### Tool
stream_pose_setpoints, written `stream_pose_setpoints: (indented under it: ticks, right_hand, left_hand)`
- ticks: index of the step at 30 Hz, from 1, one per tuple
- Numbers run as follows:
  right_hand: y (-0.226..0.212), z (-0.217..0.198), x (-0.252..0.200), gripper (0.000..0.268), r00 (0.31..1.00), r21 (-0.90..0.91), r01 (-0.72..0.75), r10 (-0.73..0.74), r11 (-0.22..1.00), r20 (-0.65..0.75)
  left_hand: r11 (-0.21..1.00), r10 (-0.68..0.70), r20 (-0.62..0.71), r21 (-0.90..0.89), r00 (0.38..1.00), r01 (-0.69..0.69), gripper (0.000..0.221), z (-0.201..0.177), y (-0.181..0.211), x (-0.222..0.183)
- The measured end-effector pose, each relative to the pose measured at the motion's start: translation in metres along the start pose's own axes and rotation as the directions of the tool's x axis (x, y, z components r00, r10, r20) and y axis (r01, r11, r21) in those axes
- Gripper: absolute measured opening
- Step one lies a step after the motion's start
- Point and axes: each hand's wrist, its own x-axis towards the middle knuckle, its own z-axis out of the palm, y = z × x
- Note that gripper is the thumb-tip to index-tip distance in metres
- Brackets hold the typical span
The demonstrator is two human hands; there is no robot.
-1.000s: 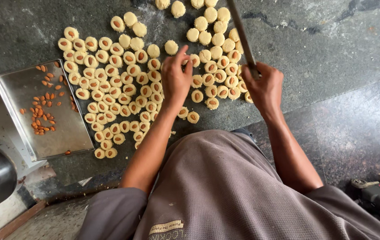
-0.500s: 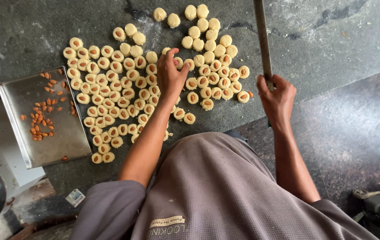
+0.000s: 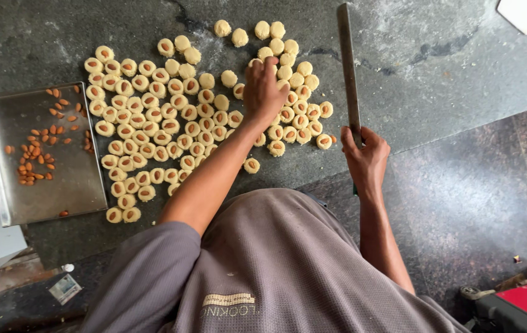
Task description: The person removes trays of baked cookies from a large commercial oven using a cloth, then places almonds onto small pieces of dough on a workbench using a long metal tool and their hands.
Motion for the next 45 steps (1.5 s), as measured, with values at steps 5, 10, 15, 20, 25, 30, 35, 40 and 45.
stream_pose_setpoints:
  ticks: [5, 10, 15, 20, 25, 30, 35, 40, 45]
  right_hand:
    - [0.021, -0.013, 0.002, 0.038, 0.996, -0.013, -0.075, 0.074, 0.997, -0.053]
    - [0.039, -0.016, 0.002, 0.034, 0.987, 0.060, -0.127, 0.132, 0.990, -0.091]
    - [0.038, -0.012, -0.001, 0.031, 0.983, 0.129, -0.158, 0.168, 0.979, -0.072]
    - [0.019, -0.009, -0.002, 0.032, 0.997, 0.248, -0.077, 0.073, 0.966, 0.026]
    - [-0.002, -0.006, -0.007, 0.035, 0.997, 0.134, -0.003, -0.007, 0.991, 0.079]
    - [-0.012, 0.006, -0.016, 0.035, 0.991, 0.023, -0.019, 0.016, 1.000, 0.134]
    - [-0.025, 0.031, -0.020, 0.035, 0.975, -0.026, 0.045, -0.038, 0.999, 0.219]
    - [-0.050, 0.060, -0.022, 0.033, 0.952, -0.061, 0.106, -0.084, 0.992, 0.296]
    - [-0.071, 0.079, -0.026, 0.035, 0.929, -0.241, 0.206, -0.112, 0.948, 0.354]
  left_hand:
    - [0.999, 0.033, 0.059, 0.039, 0.998, -0.035, 0.076, 0.009, 0.030, 0.007]
    - [0.988, -0.026, 0.135, 0.152, 0.990, 0.005, 0.082, 0.017, 0.032, 0.018]
    - [0.976, 0.072, 0.050, 0.201, 0.996, -0.081, 0.096, 0.033, 0.023, 0.021]
    - [0.979, 0.078, 0.112, 0.179, 0.991, -0.097, 0.078, 0.038, 0.023, 0.007]
    - [0.994, 0.082, -0.152, -0.059, 0.985, -0.092, 0.052, -0.017, -0.037, -0.013]
    - [0.937, -0.322, -0.337, -0.243, 0.885, 0.249, 0.038, -0.106, -0.168, -0.037]
    - [0.920, -0.374, -0.623, -0.152, 0.687, 0.362, 0.029, -0.206, -0.282, -0.095]
    - [0.791, -0.554, -0.545, -0.109, 0.629, 0.603, 0.026, -0.254, -0.342, -0.120]
    - [0.826, -0.337, -0.604, 0.179, 0.722, 0.535, 0.032, -0.255, -0.394, -0.119]
